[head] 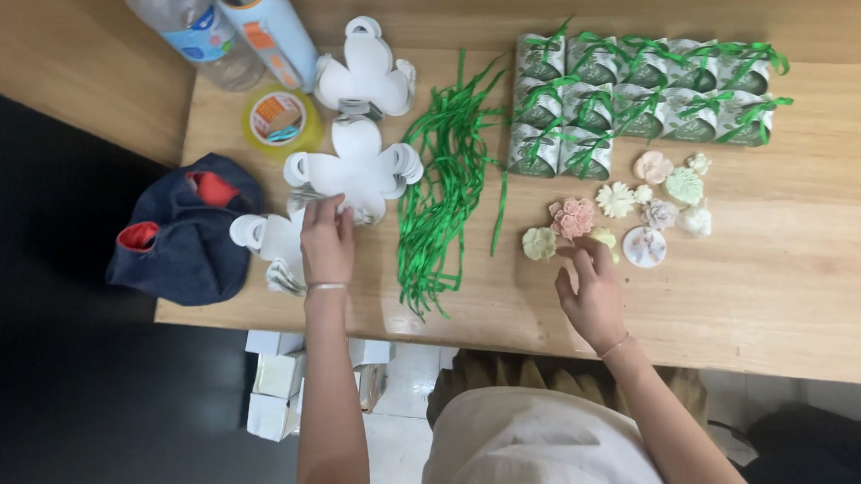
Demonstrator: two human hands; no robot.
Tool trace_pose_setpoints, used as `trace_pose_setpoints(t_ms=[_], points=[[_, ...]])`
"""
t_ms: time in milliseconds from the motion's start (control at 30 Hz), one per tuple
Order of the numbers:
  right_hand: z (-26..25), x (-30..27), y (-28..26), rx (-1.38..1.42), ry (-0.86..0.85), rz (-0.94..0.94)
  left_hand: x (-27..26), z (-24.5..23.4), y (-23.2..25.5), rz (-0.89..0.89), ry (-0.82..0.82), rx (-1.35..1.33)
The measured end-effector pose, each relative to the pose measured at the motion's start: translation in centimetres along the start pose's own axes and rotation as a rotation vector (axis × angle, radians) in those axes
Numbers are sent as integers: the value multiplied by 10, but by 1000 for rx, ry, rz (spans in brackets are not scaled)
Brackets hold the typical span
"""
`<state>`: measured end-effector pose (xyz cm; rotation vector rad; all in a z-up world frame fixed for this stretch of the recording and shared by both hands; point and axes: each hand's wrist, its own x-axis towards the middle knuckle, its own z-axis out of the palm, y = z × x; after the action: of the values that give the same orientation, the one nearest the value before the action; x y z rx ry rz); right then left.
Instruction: Packaging small flower-shaped wax products into individual plastic bags and decorative paper boxes, then tying them with green ribbons.
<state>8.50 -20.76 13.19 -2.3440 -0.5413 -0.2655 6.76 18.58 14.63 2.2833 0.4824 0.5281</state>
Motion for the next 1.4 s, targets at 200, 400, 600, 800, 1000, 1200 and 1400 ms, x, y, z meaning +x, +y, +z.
trace_pose_setpoints(t_ms=[200,400,600,800,1000,1200,1400], points=[[-4,6,-13,19,-127,-51,44,18,-52,124,-251,311],[-8,2,-14,53,-149,-39,38,4,-28,-13,-217,148],[-15,-3,-7,58,-188,-41,37,-23,-2,-5,-158,108],[-18,-11,2,53,-194,-9,22,-46,49,93,-83,-153],[-33,-9,4,86,-160,60,-67,-4,120,183,-428,-483],[-37,-23,21,93,-27,147,-158,44,140,457,-576,-267],[-41,-27,12,63,14,150,-201,98,90,586,-742,-106]])
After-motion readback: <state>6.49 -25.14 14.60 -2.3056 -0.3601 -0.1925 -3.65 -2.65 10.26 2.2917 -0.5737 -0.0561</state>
